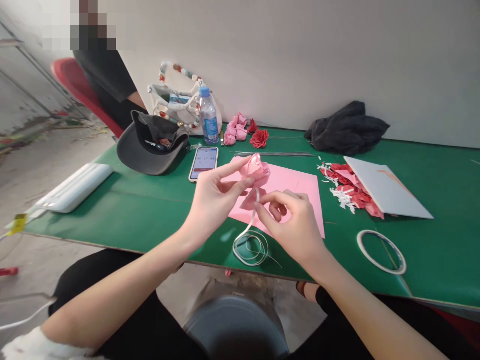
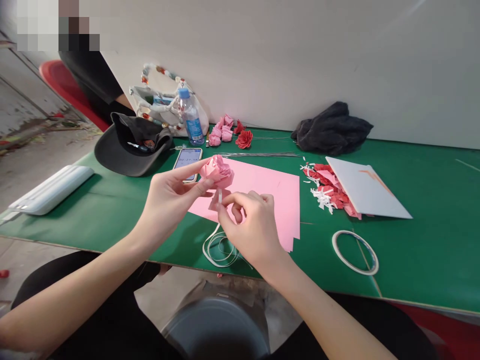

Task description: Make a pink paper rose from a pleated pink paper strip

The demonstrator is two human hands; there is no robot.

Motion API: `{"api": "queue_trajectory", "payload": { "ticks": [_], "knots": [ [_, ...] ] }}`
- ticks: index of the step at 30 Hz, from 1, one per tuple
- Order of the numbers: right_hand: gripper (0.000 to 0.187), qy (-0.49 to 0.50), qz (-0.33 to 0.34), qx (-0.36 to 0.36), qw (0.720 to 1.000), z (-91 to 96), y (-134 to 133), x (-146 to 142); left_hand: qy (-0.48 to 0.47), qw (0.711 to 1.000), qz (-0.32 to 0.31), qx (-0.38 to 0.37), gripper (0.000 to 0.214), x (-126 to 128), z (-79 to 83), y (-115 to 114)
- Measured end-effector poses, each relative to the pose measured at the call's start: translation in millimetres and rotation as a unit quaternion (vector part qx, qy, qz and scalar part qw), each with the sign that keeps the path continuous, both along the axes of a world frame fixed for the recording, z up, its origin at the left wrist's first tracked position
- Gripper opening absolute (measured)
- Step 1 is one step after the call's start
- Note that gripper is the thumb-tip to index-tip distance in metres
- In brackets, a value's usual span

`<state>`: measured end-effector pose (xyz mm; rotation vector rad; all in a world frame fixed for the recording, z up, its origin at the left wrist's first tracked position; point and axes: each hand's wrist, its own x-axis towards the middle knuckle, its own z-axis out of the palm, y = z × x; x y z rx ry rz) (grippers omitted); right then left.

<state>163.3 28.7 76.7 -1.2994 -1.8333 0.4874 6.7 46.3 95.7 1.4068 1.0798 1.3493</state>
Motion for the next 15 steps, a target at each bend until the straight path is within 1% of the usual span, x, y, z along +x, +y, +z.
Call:
{"api": "queue_trajectory", "payload": {
  "ticks": [3, 5, 8, 10, 11, 13, 15],
  "knots": [
    [0.015, 0.000, 0.041, -0.089, 0.995, 7.5, 4, 6, 0.022, 1.000, 0.015, 0.009, 0.039, -8, 7.1, 4],
    [0.017, -0.006, 0.059, -0.132, 0.990, 9.7, 7, 11, 0.030, 0.999, 0.015, 0.011, 0.039, -12, 10.2, 6],
    [0.018, -0.021, 0.089, -0.177, 0.980, 7.4, 11, 18, 0.022, 1.000, 0.003, 0.003, 0.037, -15, 11.8, 8],
    [0.020, -0.024, 0.111, -0.191, 0.975, 3.7, 13, 22, 0.010, 1.000, -0.007, -0.004, 0.035, -16, 11.6, 8],
    [0.018, -0.019, 0.113, -0.195, 0.974, 1.8, 14, 24, 0.003, 1.000, -0.012, -0.006, 0.034, -16, 11.4, 8],
    [0.017, 0.007, 0.092, -0.209, 0.973, -1.7, 16, 26, -0.011, 1.000, -0.022, -0.011, 0.032, -16, 11.3, 8],
    [0.029, 0.062, 0.063, -0.227, 0.970, -4.4, 17, 25, -0.021, 0.999, -0.028, -0.014, 0.030, -16, 11.8, 8]
  ]
}}
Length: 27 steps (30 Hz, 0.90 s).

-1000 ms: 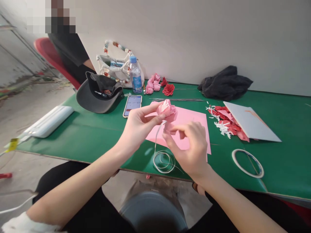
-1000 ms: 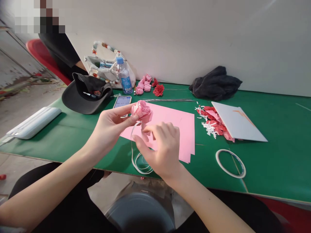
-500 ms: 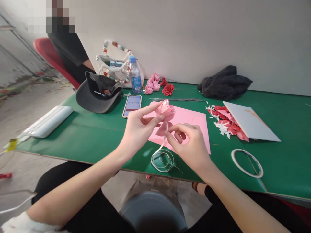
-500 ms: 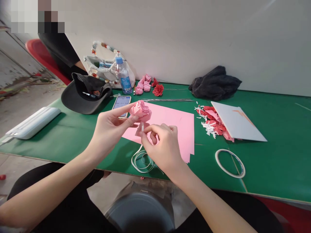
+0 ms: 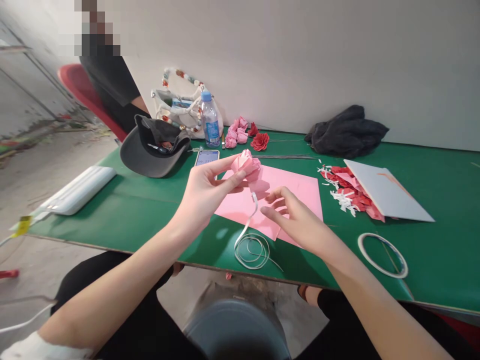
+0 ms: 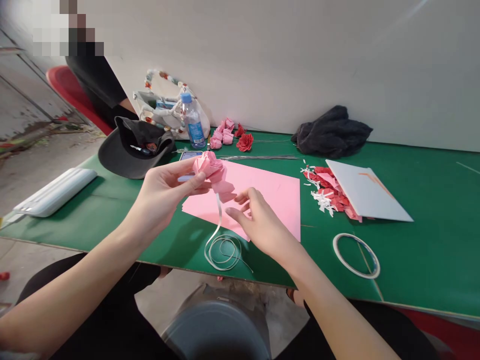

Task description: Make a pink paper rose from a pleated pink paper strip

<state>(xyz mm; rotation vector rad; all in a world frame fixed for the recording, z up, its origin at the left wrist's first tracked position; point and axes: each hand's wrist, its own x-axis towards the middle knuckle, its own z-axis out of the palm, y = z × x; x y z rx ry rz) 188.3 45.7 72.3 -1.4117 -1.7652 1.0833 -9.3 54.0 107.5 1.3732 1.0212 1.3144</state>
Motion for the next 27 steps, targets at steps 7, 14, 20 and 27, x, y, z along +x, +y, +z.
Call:
{"api": "queue_trajectory", "payload": {
  "ticks": [7, 14, 20, 27],
  "knots": [
    [0.043, 0.211, -0.057, 0.012, 0.976, -11.5, -4, -23, -0.011, 0.999, -0.009, -0.029, 0.034, 7, 2.0, -5],
    [0.023, 0.269, -0.085, 0.064, 0.957, -16.0, -10, -31, -0.014, 0.996, -0.071, -0.044, 0.030, 9, 0.3, -8],
    [0.014, 0.281, -0.117, 0.089, 0.948, -14.7, -14, -31, 0.008, 0.998, -0.058, -0.038, 0.029, 10, -2.9, -10],
    [0.012, 0.234, -0.129, 0.113, 0.957, -10.4, -15, -31, -0.031, 0.996, -0.079, -0.043, 0.030, 10, -6.5, -8]
  ]
}}
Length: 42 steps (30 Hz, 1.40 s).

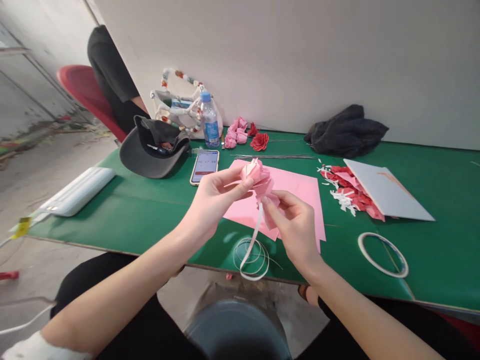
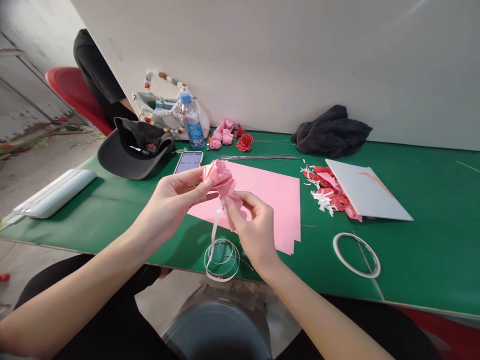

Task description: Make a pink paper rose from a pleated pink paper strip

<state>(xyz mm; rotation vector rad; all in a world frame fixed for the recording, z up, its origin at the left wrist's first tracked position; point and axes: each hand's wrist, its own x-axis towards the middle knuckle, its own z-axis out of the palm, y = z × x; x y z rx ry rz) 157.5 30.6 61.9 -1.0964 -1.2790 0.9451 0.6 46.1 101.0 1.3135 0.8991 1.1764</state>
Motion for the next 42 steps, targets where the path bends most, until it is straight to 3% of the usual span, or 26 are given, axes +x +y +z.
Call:
{"api": "queue_trajectory", "payload": {
  "ticks": [6, 14, 24, 32, 37, 40, 42],
  "knots": [
    [0.010, 0.007, 0.012, -0.016, 1.000, 5.9, -3, 0, 0.000, 0.999, 0.033, 0.016, 0.030, 4, -2.0, 1],
    [0.005, 0.049, 0.027, -0.027, 0.998, 6.6, -6, 0, 0.055, 0.986, 0.114, 0.105, 0.033, 13, -8.5, -4],
    [0.002, 0.112, 0.030, -0.063, 0.991, -1.3, -1, -2, 0.089, 0.970, 0.101, 0.203, 0.037, 13, -32.5, 4],
    [0.009, 0.168, 0.046, -0.130, 0.976, 0.5, 4, 2, 0.133, 0.974, 0.020, 0.183, 0.037, 12, -32.3, 4],
    [0.014, 0.162, 0.104, -0.131, 0.972, 4.6, 6, 5, 0.157, 0.962, 0.066, 0.212, 0.038, 8, -33.2, 7],
    [0.018, 0.151, 0.144, -0.130, 0.969, 6.9, 7, 6, 0.185, 0.943, 0.084, 0.263, 0.037, 6, -31.2, 7],
    [0.019, 0.148, 0.137, -0.130, 0.971, 6.6, 8, 7, 0.197, 0.929, 0.084, 0.303, 0.036, 7, -29.5, 5]
  ]
}}
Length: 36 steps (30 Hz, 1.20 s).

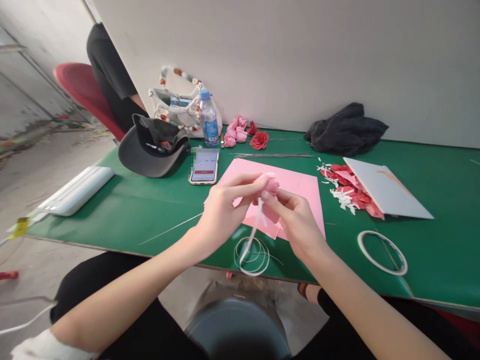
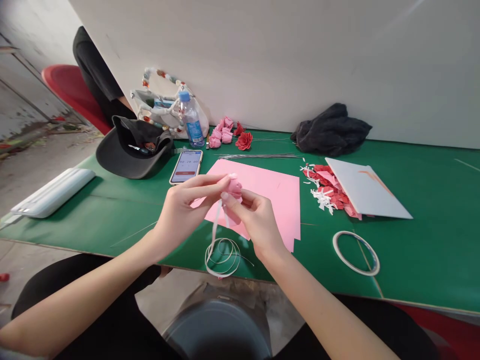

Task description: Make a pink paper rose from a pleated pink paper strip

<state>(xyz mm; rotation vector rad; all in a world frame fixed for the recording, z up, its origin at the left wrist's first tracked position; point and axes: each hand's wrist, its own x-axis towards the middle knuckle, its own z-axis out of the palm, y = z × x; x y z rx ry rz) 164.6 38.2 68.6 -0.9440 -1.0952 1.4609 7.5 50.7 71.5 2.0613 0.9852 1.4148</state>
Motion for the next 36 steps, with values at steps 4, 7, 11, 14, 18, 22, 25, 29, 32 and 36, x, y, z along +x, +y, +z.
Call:
{"api": "queue_trajectory", "payload": {
  "ticks": [4, 7, 11, 14, 18, 22, 25, 29, 32, 36],
  "knots": [
    [0.019, 0.000, -0.013, 0.001, 1.000, -3.5, 2, 0, -0.004, 1.000, 0.008, -0.020, 0.035, 2, 3.1, -5],
    [0.017, 0.008, -0.014, 0.013, 1.000, -6.1, 5, 1, -0.043, 0.994, -0.008, -0.100, 0.027, 2, 7.8, -6],
    [0.015, -0.017, -0.022, 0.048, 0.998, -5.9, 8, 5, -0.118, 0.971, -0.076, -0.191, 0.018, -3, 18.6, -3],
    [0.015, -0.054, -0.020, 0.086, 0.995, -2.7, 8, 6, -0.141, 0.959, -0.085, -0.230, 0.022, -7, 27.1, -2],
    [0.014, -0.081, -0.014, 0.111, 0.990, 1.0, 6, 6, -0.136, 0.947, -0.105, -0.273, 0.035, -9, 34.5, -3],
    [0.015, -0.089, -0.017, 0.124, 0.988, 1.5, 6, 8, -0.093, 0.934, -0.139, -0.315, 0.029, -11, 36.4, -4],
    [0.015, -0.092, -0.018, 0.118, 0.989, 2.3, 7, 10, -0.088, 0.926, -0.133, -0.341, 0.035, -13, 34.9, -3],
    [0.014, -0.087, -0.007, 0.103, 0.991, 3.8, 9, 9, -0.109, 0.920, -0.140, -0.350, 0.041, -15, 32.9, 0],
    [0.024, -0.097, -0.098, 0.110, 0.984, 3.2, 8, 8, -0.144, 0.929, -0.118, -0.319, 0.035, -14, 34.2, 0],
    [0.024, -0.174, -0.221, 0.178, 0.943, 4.2, -1, 4, -0.180, 0.937, -0.071, -0.292, 0.043, -13, 37.5, -1]
  ]
}}
